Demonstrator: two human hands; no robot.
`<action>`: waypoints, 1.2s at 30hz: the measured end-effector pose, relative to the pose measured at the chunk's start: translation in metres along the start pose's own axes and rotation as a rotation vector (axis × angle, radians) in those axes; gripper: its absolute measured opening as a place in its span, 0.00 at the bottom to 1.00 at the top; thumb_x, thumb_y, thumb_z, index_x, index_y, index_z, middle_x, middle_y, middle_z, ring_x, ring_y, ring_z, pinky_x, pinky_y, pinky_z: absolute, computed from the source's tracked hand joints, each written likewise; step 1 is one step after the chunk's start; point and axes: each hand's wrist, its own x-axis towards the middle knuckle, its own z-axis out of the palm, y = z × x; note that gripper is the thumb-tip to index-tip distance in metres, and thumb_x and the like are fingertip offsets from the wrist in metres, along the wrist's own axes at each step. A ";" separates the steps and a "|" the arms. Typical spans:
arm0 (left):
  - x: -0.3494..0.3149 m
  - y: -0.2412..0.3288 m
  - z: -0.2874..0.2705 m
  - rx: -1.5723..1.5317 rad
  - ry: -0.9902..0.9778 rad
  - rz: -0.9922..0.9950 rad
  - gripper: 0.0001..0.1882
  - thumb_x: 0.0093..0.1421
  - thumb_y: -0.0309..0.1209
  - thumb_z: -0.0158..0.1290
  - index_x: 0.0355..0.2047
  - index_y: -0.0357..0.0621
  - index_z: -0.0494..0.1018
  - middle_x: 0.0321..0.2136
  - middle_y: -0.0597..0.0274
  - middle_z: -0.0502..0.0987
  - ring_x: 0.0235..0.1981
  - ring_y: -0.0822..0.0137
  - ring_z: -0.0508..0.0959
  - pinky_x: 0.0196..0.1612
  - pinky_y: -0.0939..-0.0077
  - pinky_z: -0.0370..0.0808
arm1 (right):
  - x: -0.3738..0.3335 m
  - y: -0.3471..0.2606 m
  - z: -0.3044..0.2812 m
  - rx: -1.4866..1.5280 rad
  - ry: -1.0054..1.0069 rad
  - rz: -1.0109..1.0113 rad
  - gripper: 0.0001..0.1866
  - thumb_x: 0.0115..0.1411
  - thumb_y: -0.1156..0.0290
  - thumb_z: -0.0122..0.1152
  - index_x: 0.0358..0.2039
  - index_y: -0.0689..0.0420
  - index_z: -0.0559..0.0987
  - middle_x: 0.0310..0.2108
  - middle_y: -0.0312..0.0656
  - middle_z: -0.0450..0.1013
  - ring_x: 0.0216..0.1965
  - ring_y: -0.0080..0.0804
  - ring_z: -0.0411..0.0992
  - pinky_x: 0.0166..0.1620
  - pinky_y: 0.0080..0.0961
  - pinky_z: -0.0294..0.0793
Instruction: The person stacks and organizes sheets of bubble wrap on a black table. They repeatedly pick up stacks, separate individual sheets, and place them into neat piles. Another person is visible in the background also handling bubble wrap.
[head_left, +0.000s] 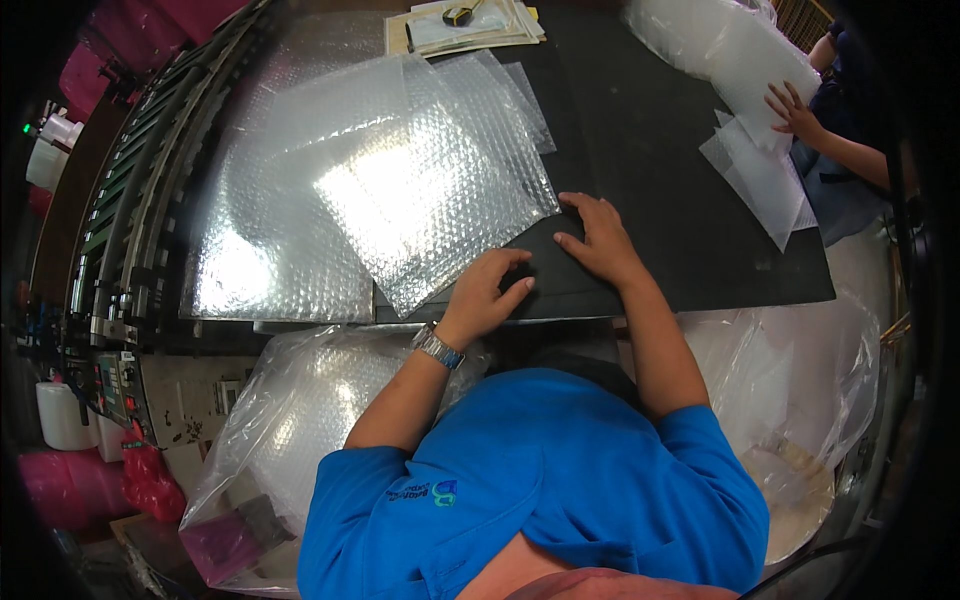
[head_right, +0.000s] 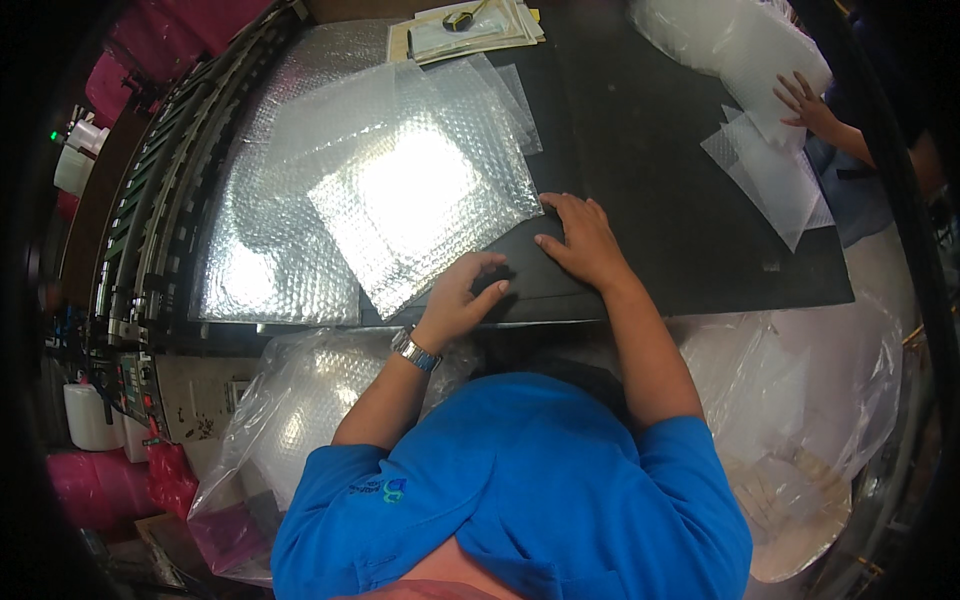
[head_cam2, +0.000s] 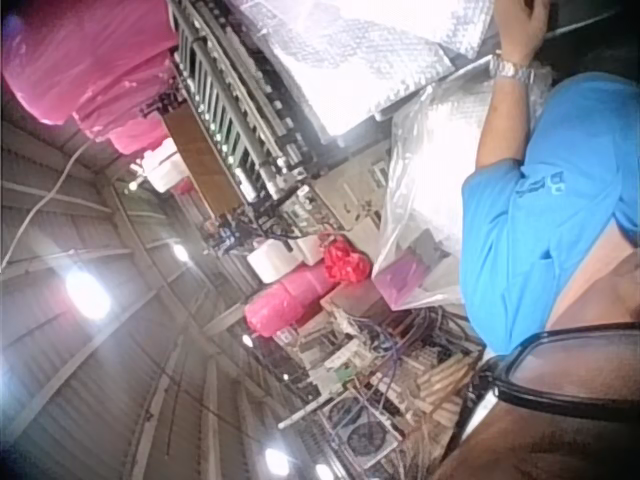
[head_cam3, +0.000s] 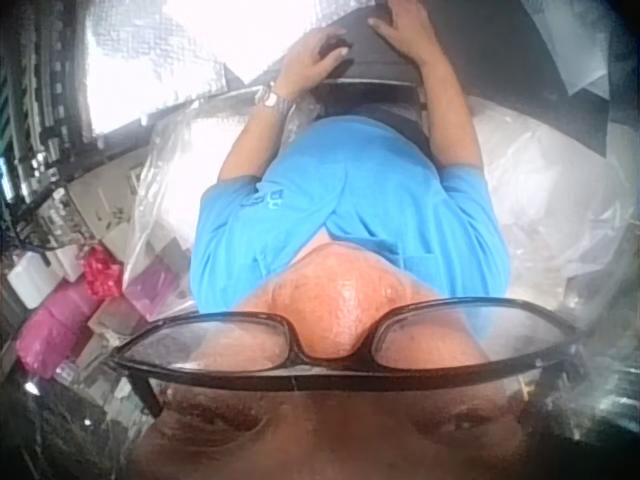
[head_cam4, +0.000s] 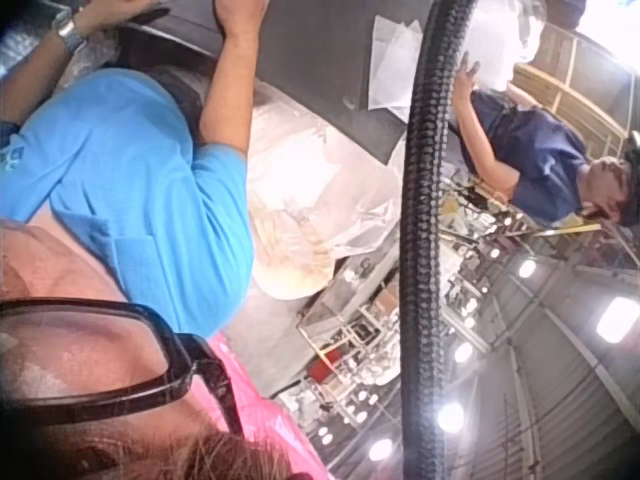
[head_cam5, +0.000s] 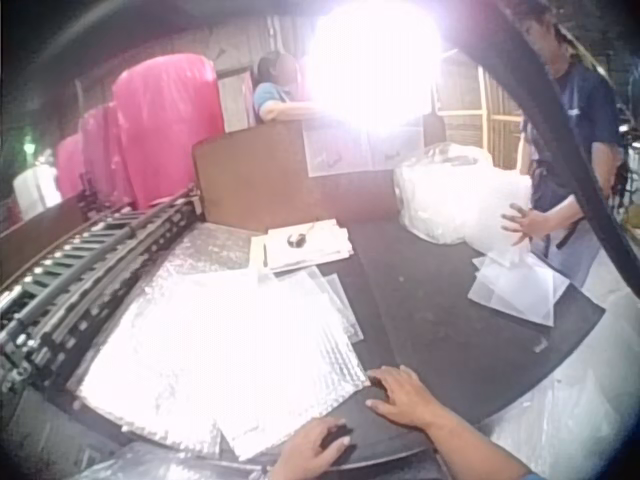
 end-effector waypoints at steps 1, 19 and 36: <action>0.000 0.000 0.000 0.004 -0.004 -0.008 0.16 0.52 0.34 0.54 0.41 0.41 0.70 0.34 0.55 0.73 0.34 0.59 0.74 0.38 0.70 0.71 | 0.000 0.000 0.000 -0.002 0.001 -0.004 0.27 0.51 0.61 0.58 0.51 0.52 0.67 0.50 0.45 0.66 0.57 0.43 0.57 0.60 0.45 0.49; -0.003 0.000 0.001 -0.018 0.016 0.030 0.16 0.54 0.34 0.53 0.41 0.41 0.70 0.35 0.55 0.73 0.35 0.59 0.75 0.39 0.70 0.71 | 0.005 0.006 -0.001 0.078 0.047 -0.057 0.16 0.52 0.62 0.58 0.39 0.57 0.75 0.43 0.45 0.70 0.49 0.42 0.65 0.54 0.37 0.59; 0.001 0.004 -0.045 0.095 0.271 0.251 0.11 0.54 0.29 0.52 0.38 0.40 0.71 0.36 0.55 0.73 0.41 0.58 0.72 0.45 0.69 0.68 | 0.035 0.031 0.000 0.083 0.063 0.082 0.29 0.50 0.50 0.60 0.48 0.54 0.70 0.39 0.49 0.71 0.45 0.43 0.68 0.48 0.32 0.66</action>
